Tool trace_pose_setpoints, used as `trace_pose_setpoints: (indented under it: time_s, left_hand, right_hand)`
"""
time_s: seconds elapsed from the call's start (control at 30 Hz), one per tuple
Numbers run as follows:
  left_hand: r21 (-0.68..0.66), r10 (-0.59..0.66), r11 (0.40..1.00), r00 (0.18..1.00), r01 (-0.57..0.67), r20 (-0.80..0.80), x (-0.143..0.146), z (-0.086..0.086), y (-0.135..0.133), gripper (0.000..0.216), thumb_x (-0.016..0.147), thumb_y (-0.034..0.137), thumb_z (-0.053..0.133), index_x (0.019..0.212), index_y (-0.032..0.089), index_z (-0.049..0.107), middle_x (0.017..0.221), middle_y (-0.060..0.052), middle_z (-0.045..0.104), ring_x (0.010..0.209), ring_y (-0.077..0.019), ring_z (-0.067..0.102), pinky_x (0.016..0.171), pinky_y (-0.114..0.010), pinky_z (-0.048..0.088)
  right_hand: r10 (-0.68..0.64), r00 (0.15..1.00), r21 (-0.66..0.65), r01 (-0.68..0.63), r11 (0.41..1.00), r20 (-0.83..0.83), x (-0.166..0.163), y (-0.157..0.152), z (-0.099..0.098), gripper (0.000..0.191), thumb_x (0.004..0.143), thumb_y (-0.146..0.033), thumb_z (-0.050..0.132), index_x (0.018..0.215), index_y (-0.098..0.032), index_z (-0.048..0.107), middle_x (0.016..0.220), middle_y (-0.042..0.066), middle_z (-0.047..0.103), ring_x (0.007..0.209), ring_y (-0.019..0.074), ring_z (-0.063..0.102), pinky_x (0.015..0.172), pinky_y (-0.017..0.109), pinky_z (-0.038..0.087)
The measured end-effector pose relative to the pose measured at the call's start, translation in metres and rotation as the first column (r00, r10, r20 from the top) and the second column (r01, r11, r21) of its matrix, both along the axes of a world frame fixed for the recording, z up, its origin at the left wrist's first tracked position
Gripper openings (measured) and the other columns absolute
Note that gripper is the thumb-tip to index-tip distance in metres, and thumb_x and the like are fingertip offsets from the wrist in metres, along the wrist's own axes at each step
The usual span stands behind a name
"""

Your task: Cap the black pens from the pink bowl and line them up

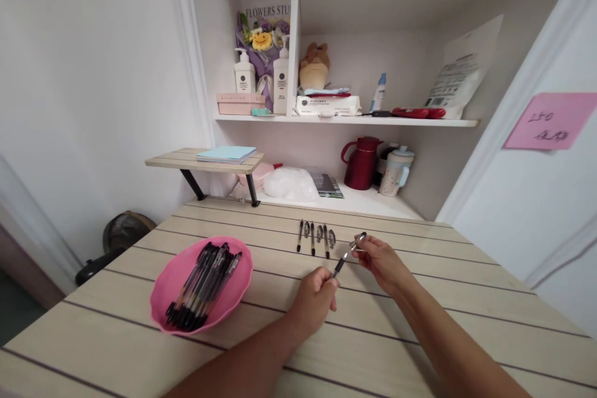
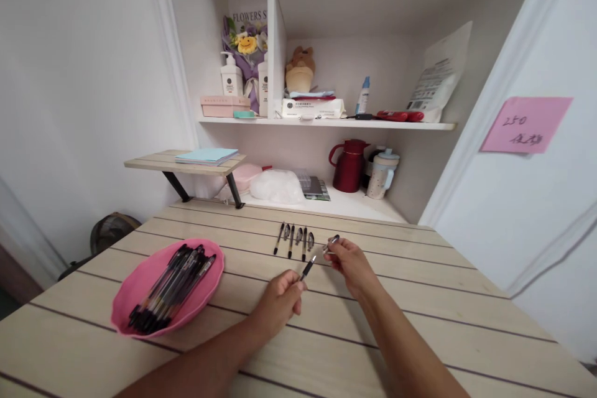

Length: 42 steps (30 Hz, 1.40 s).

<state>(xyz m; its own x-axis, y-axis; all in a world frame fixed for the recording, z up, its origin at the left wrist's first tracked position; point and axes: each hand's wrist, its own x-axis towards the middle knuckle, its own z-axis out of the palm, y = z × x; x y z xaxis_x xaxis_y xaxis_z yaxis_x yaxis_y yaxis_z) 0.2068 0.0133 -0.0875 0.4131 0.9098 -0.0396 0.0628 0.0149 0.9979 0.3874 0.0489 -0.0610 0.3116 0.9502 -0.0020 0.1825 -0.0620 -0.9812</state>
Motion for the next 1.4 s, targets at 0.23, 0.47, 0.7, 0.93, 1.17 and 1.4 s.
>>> trace_pose_setpoints:
  time_s: [0.23,0.47,0.7,0.93,1.17,1.4]
  left_hand:
    - [0.026,0.005,1.0,1.0,-0.005,-0.011,0.0,-0.001,0.0,0.013,0.076,0.03,0.042,0.071,0.018,0.045,0.043,0.008,0.045,0.036,-0.0052,0.027,0.043,-0.019,0.021]
    - [0.029,-0.016,0.999,0.999,0.017,-0.039,-0.001,0.006,-0.004,0.015,0.077,0.032,0.042,0.071,0.018,0.044,0.044,0.008,0.044,0.037,-0.0052,0.027,0.044,-0.019,0.021]
    - [0.036,-0.017,0.999,0.999,0.019,-0.047,-0.001,0.01,-0.005,0.013,0.076,0.03,0.041,0.073,0.018,0.045,0.044,0.008,0.045,0.036,-0.0045,0.027,0.043,-0.019,0.023]
    - [0.057,-0.018,0.998,1.0,0.019,-0.007,-0.003,0.009,-0.005,0.013,0.076,0.027,0.041,0.074,0.017,0.049,0.046,0.007,0.047,0.037,-0.0043,0.027,0.044,-0.019,0.024]
    - [0.125,-0.009,0.992,0.999,0.002,0.051,-0.004,0.008,-0.004,0.013,0.075,0.024,0.043,0.074,0.015,0.052,0.048,0.005,0.048,0.043,-0.0057,0.034,0.047,-0.019,0.027]
    - [0.235,0.065,0.97,0.998,-0.061,-0.011,-0.005,0.009,-0.007,0.015,0.076,0.022,0.041,0.074,0.015,0.055,0.05,0.004,0.049,0.048,-0.0082,0.041,0.052,-0.02,0.031]
  right_hand:
    - [0.089,0.842,0.227,0.04,0.973,-0.532,-0.017,-0.026,0.007,0.03,0.059,-0.034,0.071,0.08,-0.02,0.056,0.071,0.0,0.061,0.057,0.0102,0.054,0.05,0.022,0.039]
    - [0.161,0.919,0.25,-0.071,0.966,-0.361,-0.022,-0.031,0.012,0.028,0.065,-0.035,0.067,0.084,-0.019,0.056,0.072,0.0,0.06,0.059,0.0105,0.052,0.053,0.023,0.037]
    - [0.268,0.943,0.211,-0.227,0.951,-0.195,-0.031,-0.04,0.012,0.035,0.063,-0.039,0.066,0.091,-0.019,0.061,0.069,0.0,0.059,0.06,0.0121,0.05,0.054,0.024,0.036]
    - [0.361,0.908,0.206,-0.32,0.925,-0.21,-0.036,-0.044,0.01,0.031,0.063,-0.043,0.066,0.08,-0.019,0.06,0.073,0.001,0.058,0.06,0.0109,0.047,0.054,0.023,0.037]
    - [0.421,0.879,0.232,-0.372,0.899,-0.222,-0.038,-0.047,0.01,0.025,0.069,-0.038,0.063,0.084,-0.019,0.057,0.069,-0.001,0.055,0.059,0.0098,0.047,0.055,0.023,0.037]
    - [0.406,0.881,0.227,-0.355,0.907,-0.244,-0.045,-0.049,0.011,0.029,0.066,-0.042,0.065,0.082,-0.019,0.057,0.067,-0.001,0.054,0.058,0.0101,0.046,0.059,0.024,0.039]
